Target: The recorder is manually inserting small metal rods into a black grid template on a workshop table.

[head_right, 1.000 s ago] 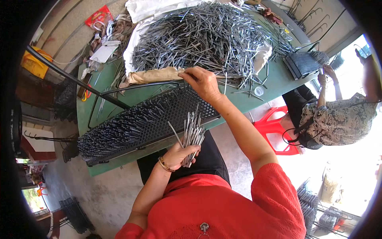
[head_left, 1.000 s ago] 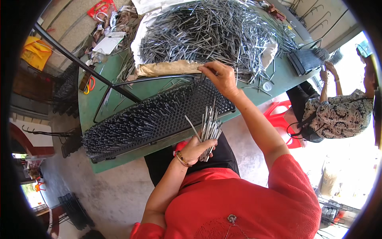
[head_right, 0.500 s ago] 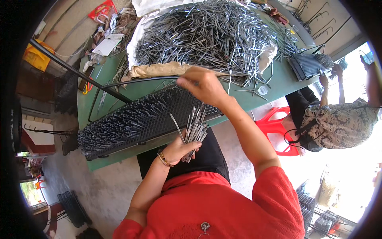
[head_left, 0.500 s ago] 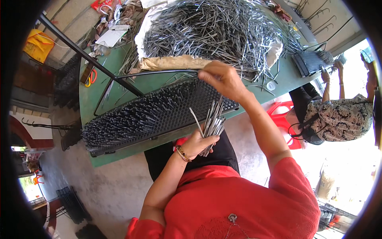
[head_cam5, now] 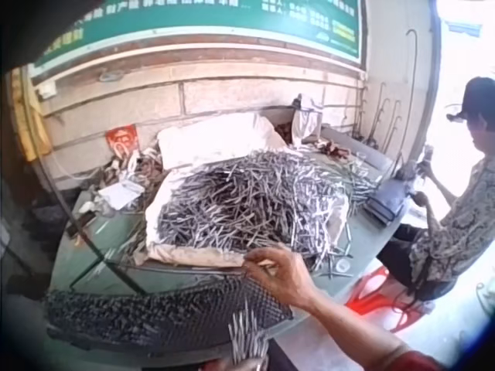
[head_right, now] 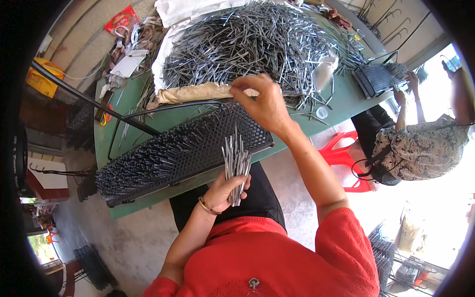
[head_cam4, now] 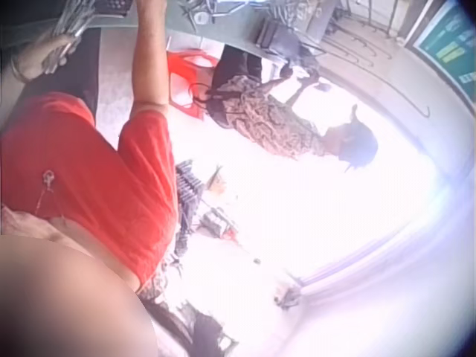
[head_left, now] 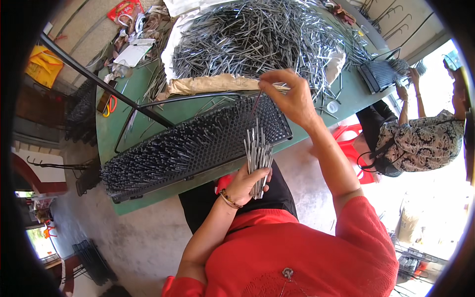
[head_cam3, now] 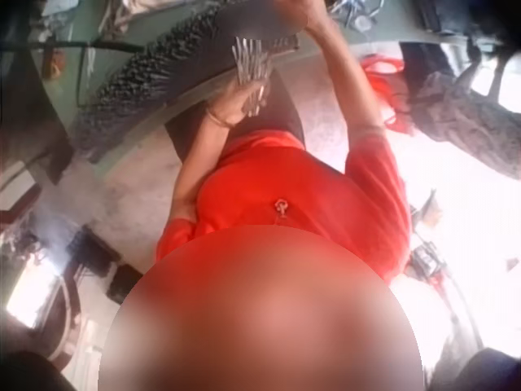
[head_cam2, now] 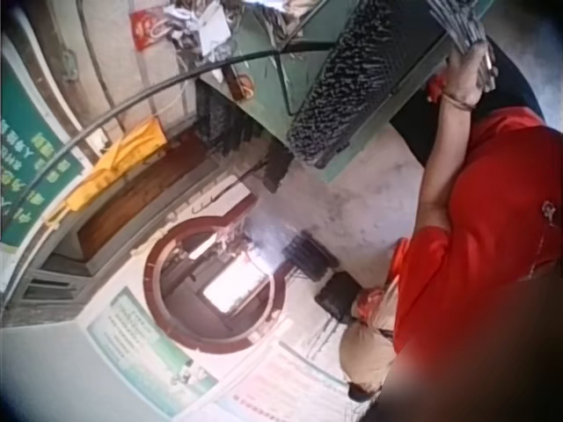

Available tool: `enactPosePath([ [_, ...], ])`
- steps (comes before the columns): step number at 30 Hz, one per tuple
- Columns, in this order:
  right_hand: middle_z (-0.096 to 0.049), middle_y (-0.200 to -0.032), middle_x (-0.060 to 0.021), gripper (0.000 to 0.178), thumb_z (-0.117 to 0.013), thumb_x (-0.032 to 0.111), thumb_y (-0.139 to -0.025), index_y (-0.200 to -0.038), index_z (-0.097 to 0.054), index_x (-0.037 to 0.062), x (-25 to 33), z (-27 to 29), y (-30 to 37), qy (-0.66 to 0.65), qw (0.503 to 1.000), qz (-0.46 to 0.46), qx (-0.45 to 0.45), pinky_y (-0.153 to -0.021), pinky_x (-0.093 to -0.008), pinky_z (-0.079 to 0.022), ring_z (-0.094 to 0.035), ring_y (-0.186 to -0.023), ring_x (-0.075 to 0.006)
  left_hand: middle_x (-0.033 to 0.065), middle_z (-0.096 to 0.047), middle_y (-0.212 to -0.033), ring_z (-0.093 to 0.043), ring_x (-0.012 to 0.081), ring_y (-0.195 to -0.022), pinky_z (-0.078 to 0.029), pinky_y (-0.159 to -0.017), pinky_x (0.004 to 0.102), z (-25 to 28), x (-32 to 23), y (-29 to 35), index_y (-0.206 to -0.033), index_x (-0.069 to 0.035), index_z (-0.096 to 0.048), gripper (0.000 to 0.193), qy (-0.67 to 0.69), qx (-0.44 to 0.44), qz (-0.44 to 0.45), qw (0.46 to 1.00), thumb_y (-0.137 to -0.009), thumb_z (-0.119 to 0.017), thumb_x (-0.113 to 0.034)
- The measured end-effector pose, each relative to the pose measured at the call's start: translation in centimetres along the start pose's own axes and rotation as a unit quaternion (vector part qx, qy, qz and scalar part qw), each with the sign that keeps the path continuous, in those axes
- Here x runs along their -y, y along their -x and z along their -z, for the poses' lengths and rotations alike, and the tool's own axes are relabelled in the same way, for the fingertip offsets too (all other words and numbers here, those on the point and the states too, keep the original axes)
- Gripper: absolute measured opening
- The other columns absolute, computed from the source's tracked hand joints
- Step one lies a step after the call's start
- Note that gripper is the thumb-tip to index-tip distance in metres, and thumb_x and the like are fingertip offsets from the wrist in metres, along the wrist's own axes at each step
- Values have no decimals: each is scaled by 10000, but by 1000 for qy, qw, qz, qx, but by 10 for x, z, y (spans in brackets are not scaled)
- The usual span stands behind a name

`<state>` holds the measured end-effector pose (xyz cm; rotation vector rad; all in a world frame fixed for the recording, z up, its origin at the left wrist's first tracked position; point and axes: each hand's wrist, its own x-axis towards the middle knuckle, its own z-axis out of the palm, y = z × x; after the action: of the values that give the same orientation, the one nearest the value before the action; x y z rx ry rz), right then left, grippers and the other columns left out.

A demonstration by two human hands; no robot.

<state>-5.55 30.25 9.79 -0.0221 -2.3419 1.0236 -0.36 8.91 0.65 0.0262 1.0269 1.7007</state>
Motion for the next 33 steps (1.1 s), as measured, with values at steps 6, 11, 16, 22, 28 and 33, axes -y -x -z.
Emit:
enactPosePath([
  [6, -683, -832, -84, 165, -713, 132, -785, -931, -697, 56, -41, -14, -4, 86, 993, 45, -69, -771, -342, -454, -611, -813, -233, 39, -595, -950, -569, 101, -804, -513, -573, 228, -3, 4, -3, -1135, -87, -521, 270, 84, 12, 9, 996, -885, -598, -156],
  [11, -684, -815, -55, 135, -708, 114, -785, -911, -693, 65, -46, -16, 0, 101, 988, 81, -89, -763, -342, -444, -604, -784, -216, 46, -598, -961, -570, 92, -811, -511, -570, 213, -1, 0, -4, -1174, -91, -504, 317, 57, -4, 27, 998, -886, -609, -173],
  [16, -665, -785, -45, 128, -710, 115, -781, -898, -689, 67, -54, -22, 6, 123, 984, 106, -76, -776, -332, -425, -590, -777, -206, 46, -596, -947, -563, 93, -786, -499, -553, 214, 2, 0, -2, -1174, -88, -501, 322, 44, -12, 25, 999, -879, -600, -171],
  [22, -642, -767, -47, 143, -717, 129, -773, -900, -686, 70, -57, -34, 14, 143, 977, 144, -67, -784, -338, -415, -580, -779, -198, 47, -587, -928, -553, 97, -767, -483, -535, 220, 9, 2, 0, -1129, -76, -517, 284, 14, -6, 11, 1000, -865, -584, -154],
  [28, -647, -777, -44, 162, -723, 136, -766, -905, -685, 62, -58, -35, 15, 169, 967, 180, -57, -769, -341, -418, -578, -777, -199, 53, -585, -902, -555, 95, -744, -492, -528, 225, 14, 4, 3, -1096, -38, -530, 273, -24, 13, -21, 999, -851, -593, -140],
  [33, -667, -809, -42, 199, -721, 162, -789, -940, -682, 37, -46, -28, 22, 185, 966, 170, -61, -718, -323, -444, -592, -775, -170, 58, -600, -896, -557, 82, -713, -482, -516, 208, 10, 0, 6, -1108, -46, -526, 283, -38, 13, -45, 998, -850, -626, -108],
])
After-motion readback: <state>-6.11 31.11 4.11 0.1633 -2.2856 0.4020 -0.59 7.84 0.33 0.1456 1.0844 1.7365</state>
